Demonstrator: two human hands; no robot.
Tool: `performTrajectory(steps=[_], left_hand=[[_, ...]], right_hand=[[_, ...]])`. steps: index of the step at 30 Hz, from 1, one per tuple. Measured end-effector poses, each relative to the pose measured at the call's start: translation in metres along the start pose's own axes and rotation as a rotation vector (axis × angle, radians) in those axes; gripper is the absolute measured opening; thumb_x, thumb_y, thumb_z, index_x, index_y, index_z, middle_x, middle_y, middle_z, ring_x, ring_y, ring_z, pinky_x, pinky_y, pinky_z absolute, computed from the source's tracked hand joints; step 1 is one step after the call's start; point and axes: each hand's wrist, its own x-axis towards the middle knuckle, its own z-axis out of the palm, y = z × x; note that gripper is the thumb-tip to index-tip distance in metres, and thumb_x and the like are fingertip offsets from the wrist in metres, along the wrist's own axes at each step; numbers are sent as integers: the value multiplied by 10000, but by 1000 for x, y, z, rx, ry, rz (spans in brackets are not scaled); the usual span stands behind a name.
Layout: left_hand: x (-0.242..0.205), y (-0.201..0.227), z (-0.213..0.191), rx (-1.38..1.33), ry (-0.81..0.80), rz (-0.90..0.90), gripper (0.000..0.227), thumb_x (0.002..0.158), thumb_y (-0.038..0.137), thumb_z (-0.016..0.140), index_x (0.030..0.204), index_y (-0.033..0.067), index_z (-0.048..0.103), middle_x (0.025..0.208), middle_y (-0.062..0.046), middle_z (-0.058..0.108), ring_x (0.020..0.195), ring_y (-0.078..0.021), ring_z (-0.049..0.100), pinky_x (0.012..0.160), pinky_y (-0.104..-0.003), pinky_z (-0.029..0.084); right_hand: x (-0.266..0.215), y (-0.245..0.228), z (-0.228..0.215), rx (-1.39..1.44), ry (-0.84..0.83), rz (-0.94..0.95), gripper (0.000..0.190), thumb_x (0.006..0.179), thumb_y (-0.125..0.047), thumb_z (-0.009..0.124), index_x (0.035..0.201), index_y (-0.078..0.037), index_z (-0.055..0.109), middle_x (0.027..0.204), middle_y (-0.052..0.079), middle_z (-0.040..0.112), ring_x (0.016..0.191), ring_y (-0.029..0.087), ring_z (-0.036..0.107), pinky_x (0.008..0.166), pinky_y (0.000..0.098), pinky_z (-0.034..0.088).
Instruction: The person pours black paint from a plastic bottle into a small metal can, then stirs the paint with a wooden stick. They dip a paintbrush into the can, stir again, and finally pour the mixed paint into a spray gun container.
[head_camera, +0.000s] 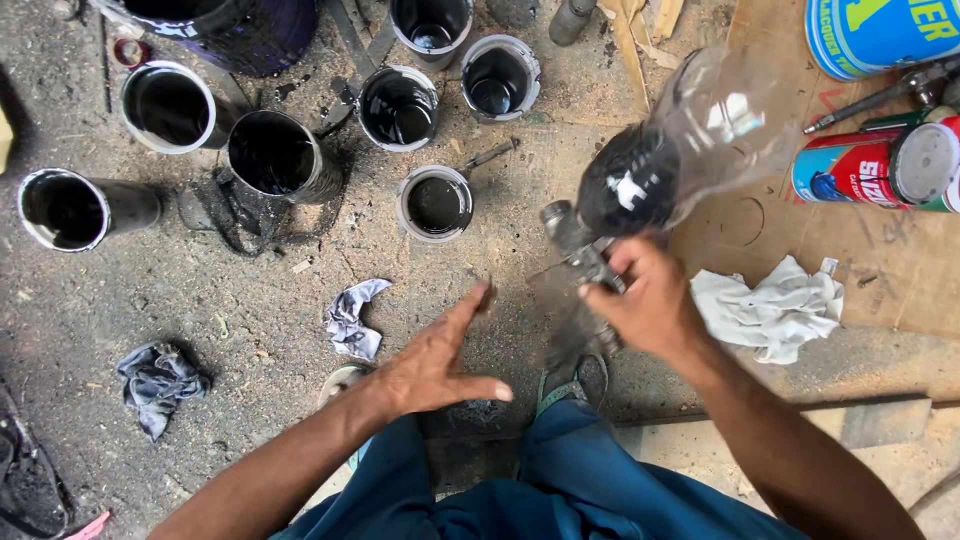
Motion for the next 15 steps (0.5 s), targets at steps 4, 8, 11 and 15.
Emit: performTrajectory(steps=[4, 8, 11, 15], left_hand=[[1, 10, 18, -21, 133, 111, 1527, 603, 588, 909, 1539, -152, -44, 1606, -452, 114, 1489, -608, 168, 1212, -674, 205], [-18, -13, 34, 56, 170, 92, 1600, 587, 685, 872, 1498, -202, -99, 1558, -450, 249, 1450, -594, 291, 1172, -736, 210], [-24, -23, 29, 115, 165, 161, 1515, 621, 731, 789, 1512, -179, -31, 1547, -402, 266, 1441, -545, 317, 1199, -655, 222], [-28, -27, 26, 194, 176, 262, 1413, 669, 801, 665, 1534, -145, 70, 1530, -330, 293, 1428, -472, 356, 1238, -534, 241]], right_hand=[[-35, -22, 43, -130, 10, -85, 409, 639, -305, 922, 827, -84, 633, 915, 175, 739, 884, 354, 747, 702, 429, 589], [-73, -52, 82, -315, -73, 186, 567, 585, -626, 890, 808, -141, 702, 781, 130, 754, 818, 317, 765, 636, 453, 582], [-75, -65, 74, -219, -142, 102, 593, 585, -568, 913, 905, -127, 680, 869, 124, 740, 882, 304, 753, 708, 431, 581], [-71, -79, 68, -86, -256, -36, 669, 585, -482, 948, 1050, -107, 647, 999, 115, 718, 976, 285, 733, 815, 398, 578]])
